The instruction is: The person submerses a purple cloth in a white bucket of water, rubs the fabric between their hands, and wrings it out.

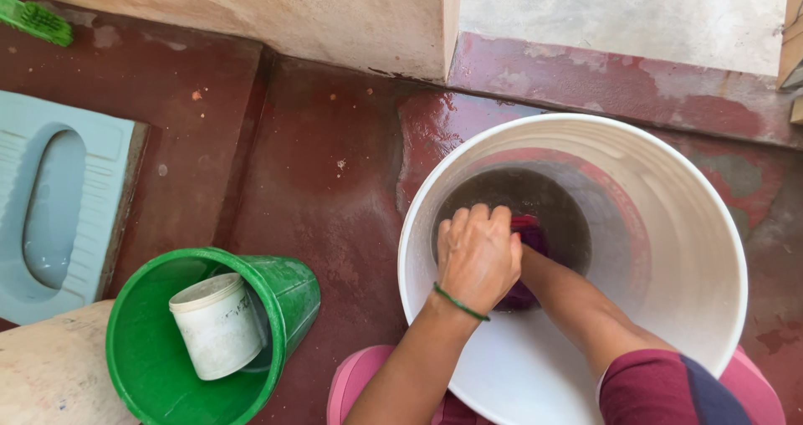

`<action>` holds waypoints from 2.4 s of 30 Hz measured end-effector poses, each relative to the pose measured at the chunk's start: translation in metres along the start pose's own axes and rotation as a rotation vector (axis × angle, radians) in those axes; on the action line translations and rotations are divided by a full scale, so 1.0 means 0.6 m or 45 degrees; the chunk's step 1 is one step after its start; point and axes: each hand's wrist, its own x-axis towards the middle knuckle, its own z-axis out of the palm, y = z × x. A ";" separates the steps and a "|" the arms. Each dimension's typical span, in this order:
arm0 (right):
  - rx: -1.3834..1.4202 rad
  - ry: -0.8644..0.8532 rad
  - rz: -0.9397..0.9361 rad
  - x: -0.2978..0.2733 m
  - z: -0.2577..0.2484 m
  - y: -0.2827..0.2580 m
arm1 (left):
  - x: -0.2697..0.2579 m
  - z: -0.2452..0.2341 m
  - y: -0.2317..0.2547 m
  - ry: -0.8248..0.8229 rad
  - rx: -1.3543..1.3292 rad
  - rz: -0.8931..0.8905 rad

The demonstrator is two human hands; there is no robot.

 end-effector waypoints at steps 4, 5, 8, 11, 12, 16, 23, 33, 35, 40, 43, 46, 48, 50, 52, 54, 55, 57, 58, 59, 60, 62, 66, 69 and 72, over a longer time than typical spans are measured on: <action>0.009 0.068 0.126 0.029 -0.026 0.037 | 0.003 0.003 -0.008 0.012 0.032 -0.034; 0.016 0.080 0.151 0.034 -0.036 0.040 | 0.004 0.004 -0.011 0.012 0.033 -0.040; 0.059 0.114 0.264 0.031 -0.072 0.037 | 0.010 0.005 -0.018 -0.003 0.036 -0.056; 0.138 0.087 0.157 0.011 -0.104 0.014 | 0.014 0.010 -0.022 0.039 0.092 -0.097; 0.157 0.064 0.067 0.000 -0.109 0.002 | 0.016 0.012 -0.024 0.054 0.102 -0.098; 0.175 0.041 -0.156 -0.024 -0.105 -0.053 | 0.016 0.020 -0.028 0.011 0.096 -0.117; 0.188 0.372 0.362 -0.013 -0.220 0.010 | 0.012 0.018 -0.026 0.025 0.095 -0.076; -0.112 0.009 -0.156 -0.062 -0.158 -0.062 | 0.018 0.035 -0.029 -0.051 0.141 -0.069; -0.195 -0.001 -0.136 -0.070 -0.184 -0.064 | 0.014 0.039 -0.036 -0.044 0.174 -0.086; -0.486 -0.121 -0.185 -0.137 -0.286 -0.068 | 0.018 0.043 -0.036 -0.040 0.155 -0.117; -0.761 -0.271 -0.350 -0.198 -0.309 -0.079 | 0.020 0.041 -0.034 -0.046 0.172 -0.124; -0.983 -0.324 -0.492 -0.250 -0.322 -0.086 | 0.018 0.032 -0.034 -0.135 0.155 -0.147; -0.686 -0.485 -0.233 -0.294 -0.340 -0.069 | 0.020 0.029 -0.033 -0.159 0.155 -0.152; -0.548 -0.131 -0.241 -0.323 -0.367 -0.057 | 0.023 0.026 -0.034 -0.174 0.151 -0.162; -0.578 0.279 -0.042 -0.345 -0.383 -0.051 | 0.025 0.026 -0.039 -0.187 0.090 -0.196; -0.495 0.405 -0.055 -0.353 -0.392 -0.045 | 0.026 0.028 -0.047 -0.236 0.081 -0.193; -0.419 0.525 -0.074 -0.355 -0.395 -0.035 | 0.026 0.033 -0.047 -0.281 0.068 -0.200; -0.377 0.612 -0.107 -0.332 -0.382 -0.027 | 0.024 0.046 -0.053 -0.346 0.040 -0.148; -0.334 0.543 -0.058 -0.316 -0.373 -0.025 | 0.025 0.057 -0.051 -0.411 0.018 -0.102; -0.294 0.477 -0.009 -0.300 -0.369 -0.019 | 0.031 0.074 -0.044 -0.404 0.010 -0.099; -0.304 0.478 -0.005 -0.290 -0.371 -0.009 | 0.038 0.097 -0.037 -0.794 0.051 -0.146; -0.340 0.347 0.047 -0.277 -0.369 0.006 | 0.045 0.169 -0.014 -1.189 0.086 -0.203; -0.262 0.358 0.058 -0.291 -0.379 -0.003 | 0.055 0.300 0.021 -1.423 0.320 -0.261; -0.196 0.402 0.027 -0.324 -0.402 -0.023 | 0.014 0.317 0.018 -1.450 0.242 -0.723; -0.058 0.341 0.058 -0.354 -0.423 -0.033 | 0.017 0.326 -0.009 -1.439 0.483 -0.647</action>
